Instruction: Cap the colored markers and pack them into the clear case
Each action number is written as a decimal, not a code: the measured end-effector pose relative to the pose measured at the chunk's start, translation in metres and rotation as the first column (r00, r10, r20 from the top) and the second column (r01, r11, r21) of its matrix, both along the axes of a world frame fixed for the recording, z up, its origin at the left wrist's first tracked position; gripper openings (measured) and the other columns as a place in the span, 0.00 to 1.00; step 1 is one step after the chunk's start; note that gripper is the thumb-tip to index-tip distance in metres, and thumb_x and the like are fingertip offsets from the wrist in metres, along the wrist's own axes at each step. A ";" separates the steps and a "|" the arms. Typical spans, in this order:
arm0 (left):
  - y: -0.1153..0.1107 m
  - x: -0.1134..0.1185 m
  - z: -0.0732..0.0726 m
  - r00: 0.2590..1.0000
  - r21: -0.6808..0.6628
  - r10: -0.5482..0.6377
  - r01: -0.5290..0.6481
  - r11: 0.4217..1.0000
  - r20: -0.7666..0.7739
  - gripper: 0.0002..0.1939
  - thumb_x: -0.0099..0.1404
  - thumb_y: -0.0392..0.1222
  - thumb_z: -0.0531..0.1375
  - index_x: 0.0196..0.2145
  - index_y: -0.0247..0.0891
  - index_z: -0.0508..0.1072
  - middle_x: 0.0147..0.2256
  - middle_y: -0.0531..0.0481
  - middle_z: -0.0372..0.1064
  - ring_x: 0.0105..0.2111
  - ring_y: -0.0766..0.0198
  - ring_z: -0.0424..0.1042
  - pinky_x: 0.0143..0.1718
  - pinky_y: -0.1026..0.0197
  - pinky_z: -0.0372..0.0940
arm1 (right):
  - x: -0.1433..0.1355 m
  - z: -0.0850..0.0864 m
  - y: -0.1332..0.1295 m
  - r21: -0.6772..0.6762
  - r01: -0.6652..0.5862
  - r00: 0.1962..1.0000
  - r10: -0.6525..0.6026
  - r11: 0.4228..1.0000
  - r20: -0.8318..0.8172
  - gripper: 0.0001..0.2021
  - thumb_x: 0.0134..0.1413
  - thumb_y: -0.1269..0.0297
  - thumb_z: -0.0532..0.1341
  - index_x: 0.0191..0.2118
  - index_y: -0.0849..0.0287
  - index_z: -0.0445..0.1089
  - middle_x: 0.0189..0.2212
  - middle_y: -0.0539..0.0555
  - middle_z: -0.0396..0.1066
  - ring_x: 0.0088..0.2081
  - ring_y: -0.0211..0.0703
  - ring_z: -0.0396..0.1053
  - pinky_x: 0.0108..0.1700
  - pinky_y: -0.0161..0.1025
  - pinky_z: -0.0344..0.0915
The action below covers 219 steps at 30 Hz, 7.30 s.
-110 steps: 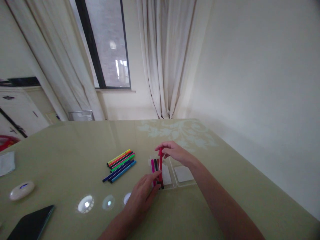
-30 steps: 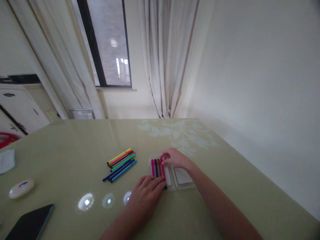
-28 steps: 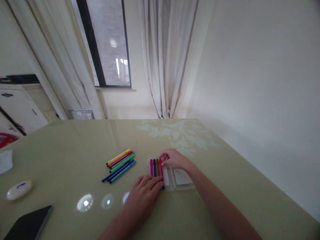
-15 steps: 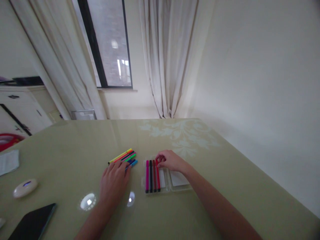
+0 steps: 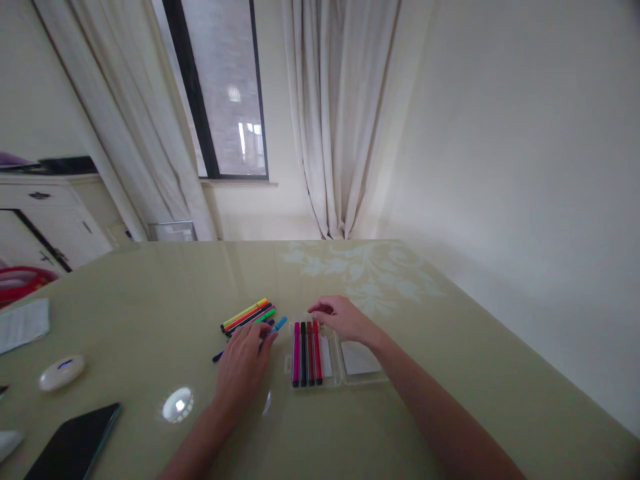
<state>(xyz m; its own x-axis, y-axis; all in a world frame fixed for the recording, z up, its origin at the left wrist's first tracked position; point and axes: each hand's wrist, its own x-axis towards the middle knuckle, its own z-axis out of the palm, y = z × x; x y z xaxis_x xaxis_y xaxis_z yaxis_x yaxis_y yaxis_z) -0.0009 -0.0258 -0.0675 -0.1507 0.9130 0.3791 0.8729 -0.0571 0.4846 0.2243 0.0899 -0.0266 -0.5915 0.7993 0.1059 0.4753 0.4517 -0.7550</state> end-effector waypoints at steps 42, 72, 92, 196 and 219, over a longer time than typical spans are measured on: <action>-0.021 0.053 -0.011 0.859 0.074 -0.507 0.512 0.856 -0.075 0.15 0.72 0.45 0.61 0.55 0.45 0.72 0.46 0.46 0.77 0.44 0.55 0.76 0.46 0.52 0.69 | 0.002 -0.001 0.006 -0.438 0.104 0.967 -0.194 0.893 -0.166 0.09 0.57 0.71 0.60 0.37 0.62 0.80 0.28 0.52 0.78 0.28 0.37 0.75 0.32 0.32 0.72; -0.025 0.063 -0.010 0.829 0.008 -0.526 0.537 0.844 -0.188 0.16 0.72 0.42 0.60 0.56 0.45 0.73 0.56 0.49 0.75 0.53 0.53 0.73 0.54 0.47 0.67 | 0.005 -0.007 0.003 0.018 0.150 0.950 -0.149 0.989 0.274 0.07 0.51 0.69 0.71 0.37 0.60 0.83 0.33 0.55 0.82 0.36 0.43 0.78 0.37 0.34 0.67; -0.023 0.067 -0.004 0.845 -0.018 -0.523 0.525 0.851 -0.112 0.12 0.69 0.41 0.62 0.50 0.46 0.79 0.53 0.48 0.78 0.51 0.52 0.74 0.52 0.46 0.69 | 0.010 -0.005 -0.001 -0.003 0.042 0.932 -0.038 0.999 0.360 0.15 0.43 0.64 0.75 0.40 0.59 0.81 0.37 0.54 0.81 0.38 0.45 0.75 0.37 0.35 0.64; 0.007 -0.029 0.000 0.871 -0.108 0.132 -0.206 0.973 -0.473 0.13 0.73 0.36 0.51 0.47 0.38 0.75 0.46 0.42 0.75 0.47 0.51 0.73 0.48 0.52 0.67 | 0.027 -0.037 -0.067 0.150 0.212 0.977 -0.208 0.966 -0.043 0.11 0.62 0.67 0.60 0.47 0.57 0.77 0.46 0.58 0.76 0.50 0.49 0.72 0.57 0.44 0.64; -0.016 0.066 -0.015 0.916 0.120 -0.312 0.290 0.949 0.253 0.12 0.75 0.43 0.51 0.50 0.42 0.71 0.46 0.45 0.77 0.45 0.56 0.78 0.46 0.52 0.74 | 0.001 -0.030 -0.085 -0.315 0.077 0.788 -0.252 0.946 -0.562 0.15 0.58 0.49 0.65 0.38 0.57 0.76 0.34 0.53 0.77 0.39 0.47 0.75 0.43 0.40 0.71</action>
<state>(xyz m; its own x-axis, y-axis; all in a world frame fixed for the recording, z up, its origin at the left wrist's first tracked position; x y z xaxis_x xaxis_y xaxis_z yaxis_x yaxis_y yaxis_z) 0.0651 -0.0421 -0.0824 0.0211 0.8999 0.4357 0.6481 -0.3441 0.6794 0.2252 0.0052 -0.0569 -0.3398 0.9265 0.1614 -0.0518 0.1529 -0.9869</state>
